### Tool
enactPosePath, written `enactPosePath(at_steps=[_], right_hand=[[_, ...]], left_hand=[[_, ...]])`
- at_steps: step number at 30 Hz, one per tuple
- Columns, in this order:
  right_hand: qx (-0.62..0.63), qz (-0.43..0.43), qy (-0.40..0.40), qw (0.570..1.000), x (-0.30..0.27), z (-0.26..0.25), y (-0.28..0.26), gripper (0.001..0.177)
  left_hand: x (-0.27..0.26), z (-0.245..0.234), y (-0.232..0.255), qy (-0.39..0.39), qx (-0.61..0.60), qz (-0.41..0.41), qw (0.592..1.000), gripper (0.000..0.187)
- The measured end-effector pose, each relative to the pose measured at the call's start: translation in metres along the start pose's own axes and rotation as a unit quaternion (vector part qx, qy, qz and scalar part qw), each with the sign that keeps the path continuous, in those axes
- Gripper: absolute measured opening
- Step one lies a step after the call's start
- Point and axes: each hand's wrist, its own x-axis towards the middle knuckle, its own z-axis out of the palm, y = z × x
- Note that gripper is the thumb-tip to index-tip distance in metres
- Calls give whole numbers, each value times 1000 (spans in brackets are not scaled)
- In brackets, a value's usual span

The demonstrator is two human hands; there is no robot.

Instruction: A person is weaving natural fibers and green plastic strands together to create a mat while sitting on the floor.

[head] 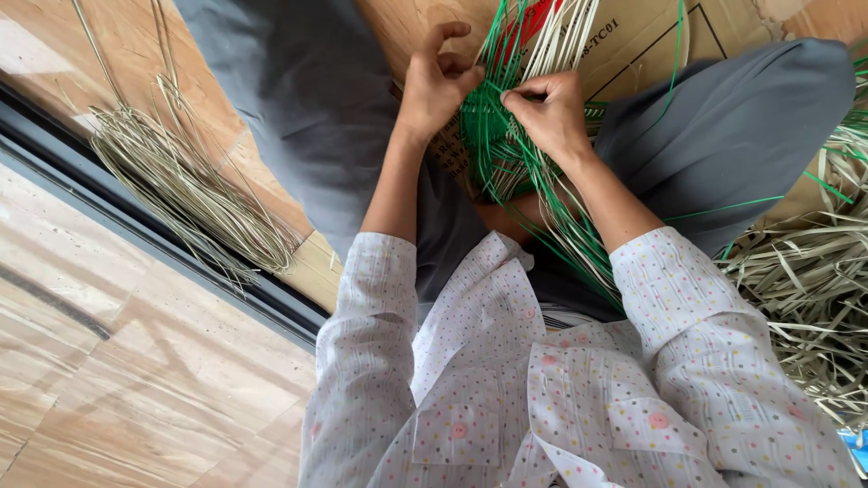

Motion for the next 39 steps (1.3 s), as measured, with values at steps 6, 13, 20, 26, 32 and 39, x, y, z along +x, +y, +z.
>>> enactPosePath(at_steps=[6, 13, 20, 26, 32, 39], right_hand=[[9, 3, -2, 1000, -1, 2, -1, 6], [34, 19, -6, 999, 0, 3, 6, 9], [55, 38, -5, 998, -4, -6, 2, 7], [79, 88, -17, 993, -15, -29, 11, 6], [-6, 90, -10, 996, -27, -81, 40, 7], [-198, 76, -107, 971, -6, -124, 40, 18]], left_hand=[[29, -2, 9, -11, 186, 66, 980, 28], [70, 16, -4, -100, 13, 236, 966, 30], [41, 3, 22, -133, -155, -120, 971, 23], [39, -5, 2, -204, -9, -96, 974, 22], [42, -3, -29, -164, 41, -53, 984, 15], [17, 28, 50, 158, 399, 223, 875, 22]])
